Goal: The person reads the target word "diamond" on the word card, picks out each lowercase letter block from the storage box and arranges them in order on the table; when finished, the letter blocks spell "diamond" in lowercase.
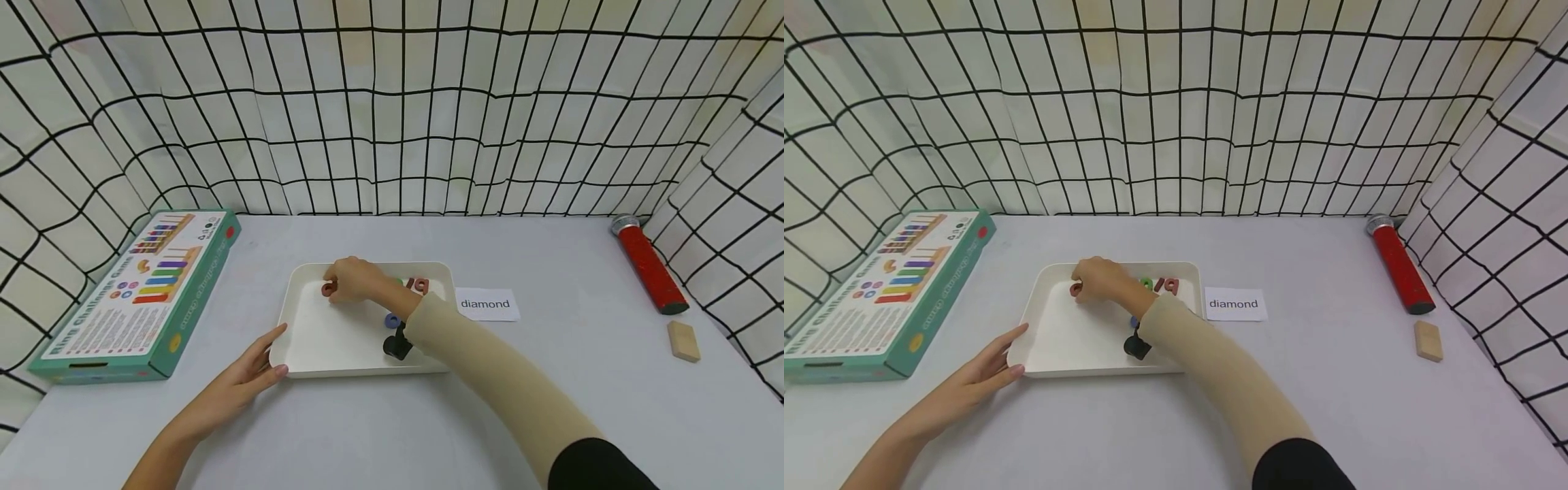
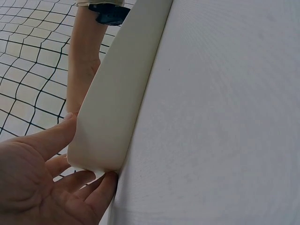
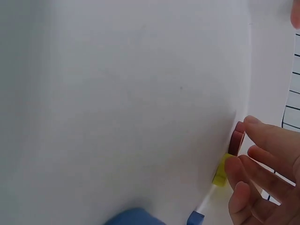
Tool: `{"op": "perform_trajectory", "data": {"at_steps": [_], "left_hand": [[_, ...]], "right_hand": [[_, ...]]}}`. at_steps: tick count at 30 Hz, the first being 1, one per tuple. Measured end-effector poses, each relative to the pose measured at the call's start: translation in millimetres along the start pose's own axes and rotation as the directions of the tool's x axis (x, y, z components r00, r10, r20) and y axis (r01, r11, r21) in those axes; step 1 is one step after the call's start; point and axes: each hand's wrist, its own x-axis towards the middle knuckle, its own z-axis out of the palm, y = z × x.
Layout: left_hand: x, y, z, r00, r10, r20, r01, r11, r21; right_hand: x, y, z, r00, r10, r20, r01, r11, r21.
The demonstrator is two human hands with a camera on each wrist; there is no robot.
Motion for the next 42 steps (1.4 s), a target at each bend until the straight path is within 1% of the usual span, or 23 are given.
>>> {"op": "perform_trajectory", "data": {"at_steps": [4,9,13,19,24,30,33,36,39,42], "left_hand": [[-0.5,-0.1,-0.5,1.0,-0.003,-0.004,0.003,1.0,0.014],[-1.2,0.2,-0.6,1.0,-0.016,-0.012,0.017,0.999,0.03],[-2.1,0.3,0.2,1.0,-0.024,-0.016,0.024,0.999,0.03],[-2.2,-2.1,1.6,1.0,-0.015,-0.014,0.016,0.999,0.036],[-3.8,-4.5,2.5,0.999,-0.027,-0.026,0.029,0.998,0.047],[-4.3,-4.4,1.6,0.999,-0.026,-0.023,0.027,0.998,0.059],[-2.5,-3.9,0.4,1.0,-0.005,-0.019,0.006,0.998,0.07],[-0.6,-3.0,-0.4,1.0,0.009,-0.021,-0.007,0.997,0.076],[-0.1,-2.2,-1.0,1.0,0.012,-0.021,-0.011,0.997,0.071],[-0.4,-1.8,-1.4,1.0,0.014,-0.02,-0.012,0.998,0.062]], "right_hand": [[1.5,0.3,2.1,1.0,-0.001,-0.009,0.001,1.0,0.009],[3.1,-0.9,6.2,1.0,0.005,0.002,-0.005,1.0,0.021],[2.6,-1.0,9.2,1.0,-0.015,0.006,0.015,1.0,0.017],[1.5,-1.4,12.5,1.0,-0.03,0.001,0.03,0.999,0.015],[1.5,-3.1,16.2,0.999,-0.048,0.004,0.048,0.999,0.013],[-1.8,-6.6,13.6,0.998,-0.065,-0.003,0.065,0.998,0.003],[-7.2,-8.5,6.8,0.999,-0.053,-0.007,0.053,0.998,-0.02],[-17.1,-9.8,-2.9,0.999,-0.048,-0.011,0.048,0.998,-0.041],[-32.4,-8.4,-11.8,0.997,-0.079,-0.014,0.079,0.996,-0.042],[-52.6,-4.2,-19.6,0.992,-0.126,-0.023,0.125,0.991,-0.036]]}}
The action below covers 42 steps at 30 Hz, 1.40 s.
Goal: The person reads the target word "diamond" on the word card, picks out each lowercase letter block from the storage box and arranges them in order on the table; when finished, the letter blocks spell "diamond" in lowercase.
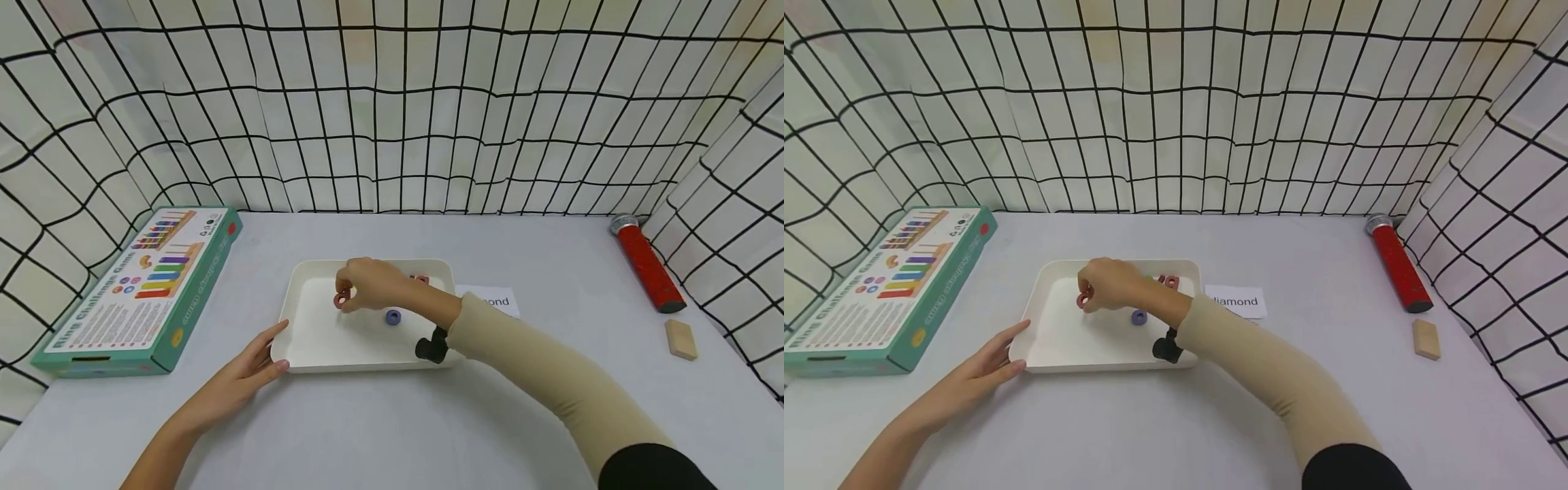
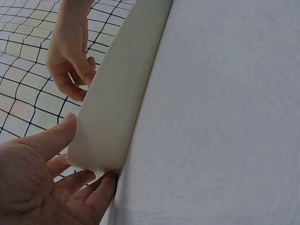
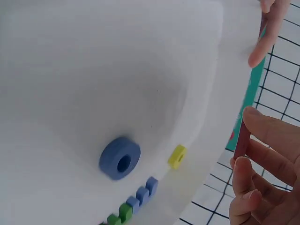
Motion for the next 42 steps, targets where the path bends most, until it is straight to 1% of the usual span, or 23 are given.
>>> {"op": "perform_trajectory", "data": {"at_steps": [2,7,12,16,19,22,26,30,37,42], "left_hand": [[0.3,0.0,-0.5,1.0,0.0,-0.001,0.0,1.0,0.0],[0.7,-0.4,-2.1,1.0,0.001,0.002,-0.001,1.0,-0.005],[0.3,0.0,-2.2,1.0,-0.001,0.01,0.001,1.0,-0.023],[-0.1,0.7,-2.2,1.0,-0.003,0.013,0.003,0.999,-0.032],[-0.4,1.7,-2.5,1.0,-0.012,0.006,0.012,1.0,-0.028],[-0.7,2.9,-2.6,1.0,-0.022,-0.005,0.022,1.0,-0.011],[-0.8,3.8,-2.9,1.0,-0.022,-0.009,0.022,1.0,-0.001],[-1.5,3.2,-3.3,1.0,-0.023,-0.003,0.023,1.0,-0.007],[-0.6,1.0,-0.7,0.999,-0.032,0.0,0.032,0.999,-0.027],[0.2,0.7,0.4,1.0,-0.03,0.003,0.03,0.999,-0.038]], "right_hand": [[-14.9,3.0,-4.5,1.0,-0.022,-0.012,0.022,1.0,0.007],[-57.0,14.5,-12.1,0.998,-0.026,-0.052,0.028,0.999,0.041],[-105.7,28.7,-15.2,0.996,0.0,-0.091,0.006,0.998,0.07],[-142.2,42.1,-15.3,0.99,0.022,-0.139,-0.013,0.998,0.065],[-164.1,52.1,-13.1,0.982,0.056,-0.179,-0.046,0.997,0.059],[-180.9,61.3,-8.5,0.976,0.084,-0.203,-0.073,0.995,0.063],[-195.2,72.6,-0.3,0.972,0.097,-0.214,-0.085,0.994,0.066],[-200.2,83.9,8.6,0.97,0.109,-0.216,-0.096,0.993,0.074],[-197.7,105.1,27.7,0.969,0.124,-0.213,-0.112,0.992,0.066],[-190.5,113.6,35.2,0.969,0.118,-0.219,-0.104,0.992,0.075]]}}
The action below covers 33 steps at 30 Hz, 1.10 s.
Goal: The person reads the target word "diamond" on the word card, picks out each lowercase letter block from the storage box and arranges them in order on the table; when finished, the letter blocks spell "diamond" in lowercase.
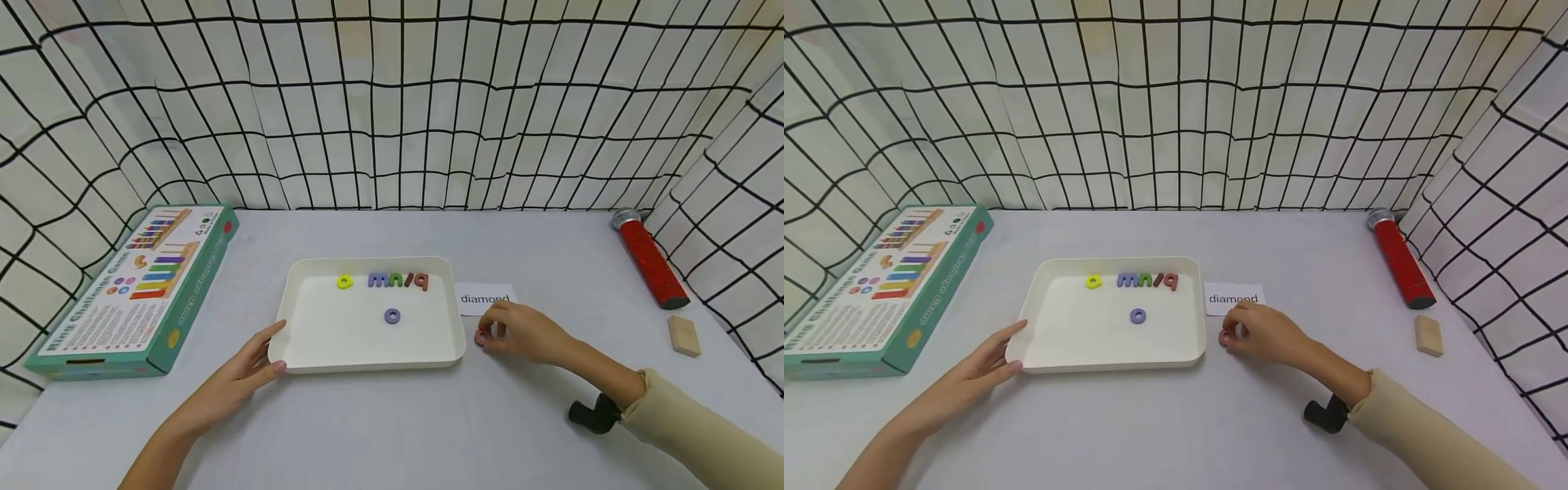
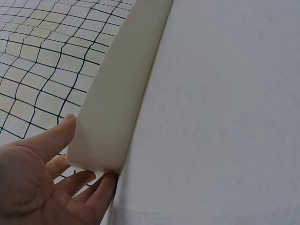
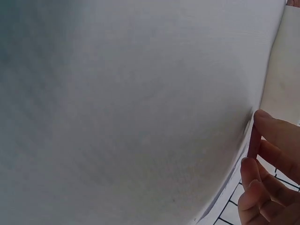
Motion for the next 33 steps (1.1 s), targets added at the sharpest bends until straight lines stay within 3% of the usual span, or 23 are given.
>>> {"op": "perform_trajectory", "data": {"at_steps": [20,26,33], "left_hand": [[-1.3,1.3,-0.9,1.0,0.009,-0.001,-0.009,1.0,0.008],[-1.7,1.2,-1.2,1.0,0.01,-0.004,-0.01,1.0,0.015],[-1.0,0.4,-1.3,1.0,0.015,-0.001,-0.015,1.0,0.021]], "right_hand": [[9.6,1.5,3.1,0.999,-0.008,0.035,0.008,1.0,0.014],[15.1,-5.9,-8.8,0.998,0.027,0.063,-0.025,0.999,-0.027],[35.2,-13.6,-31.7,1.0,-0.019,-0.001,0.019,1.0,-0.025]]}}
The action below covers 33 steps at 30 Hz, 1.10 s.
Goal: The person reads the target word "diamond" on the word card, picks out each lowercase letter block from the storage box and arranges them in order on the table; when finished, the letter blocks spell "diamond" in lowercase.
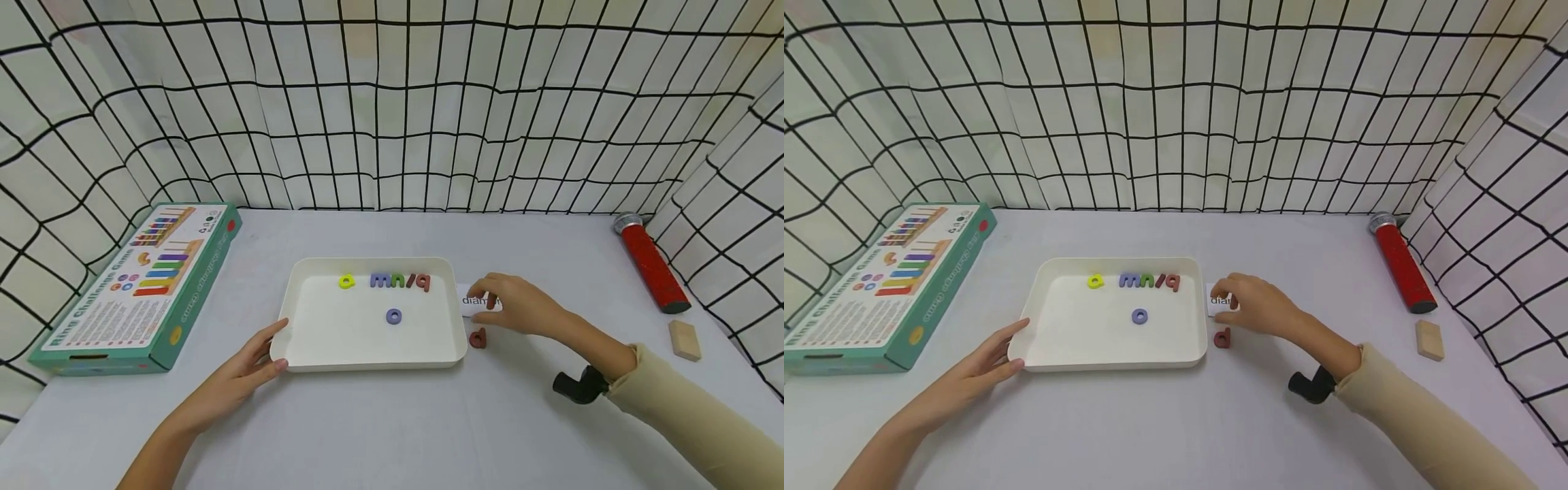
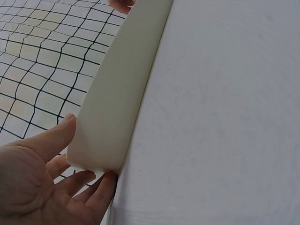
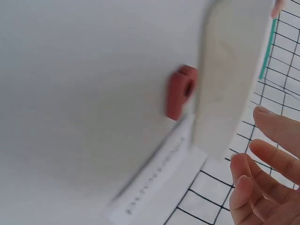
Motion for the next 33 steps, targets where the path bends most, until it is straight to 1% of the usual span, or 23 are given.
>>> {"op": "perform_trajectory", "data": {"at_steps": [4,6,10,14,16,19,22,26,30,33], "left_hand": [[0.7,-0.4,0.1,1.0,-0.011,0.002,0.011,1.0,-0.009],[0.0,-0.3,-0.4,1.0,-0.023,0.001,0.023,1.0,-0.012],[-0.5,-0.8,-1.0,0.999,-0.034,0.002,0.034,0.999,-0.012],[0.4,-1.2,-0.1,1.0,-0.031,0.0,0.031,1.0,-0.005],[0.4,-0.9,0.2,0.999,-0.035,-0.002,0.035,0.999,-0.001],[-0.2,0.0,-0.1,0.999,-0.036,-0.006,0.036,0.999,0.008],[-0.3,0.4,-0.5,1.0,-0.027,-0.007,0.027,1.0,0.011],[0.1,-0.4,-0.4,1.0,-0.021,-0.008,0.021,1.0,0.011],[-0.5,-1.5,-0.1,1.0,-0.025,-0.008,0.025,1.0,0.01],[-0.2,-1.6,0.3,1.0,-0.022,-0.007,0.022,1.0,0.006]], "right_hand": [[20.2,-4.2,-8.2,0.998,-0.039,-0.046,0.04,0.999,0.023],[33.1,-5.4,-8.8,0.998,-0.039,-0.039,0.04,0.999,0.034],[59.1,-8.6,-5.5,0.999,-0.019,0.038,0.018,0.999,0.03],[79.3,-11.4,3.2,0.994,0.003,0.113,-0.005,1.0,0.014],[87.8,-13.3,7.6,0.989,0.008,0.146,-0.006,1.0,-0.012],[100.1,-17.3,13.2,0.981,0.009,0.196,0.007,0.997,-0.08],[109.5,-20.3,18.4,0.973,0.011,0.229,0.027,0.987,-0.161],[117.1,-23.5,25.8,0.967,0.025,0.255,0.038,0.97,-0.24],[121.4,-26.3,32.7,0.962,0.016,0.273,0.061,0.961,-0.27],[123.1,-27.9,35.6,0.962,0.012,0.273,0.063,0.963,-0.263]]}}
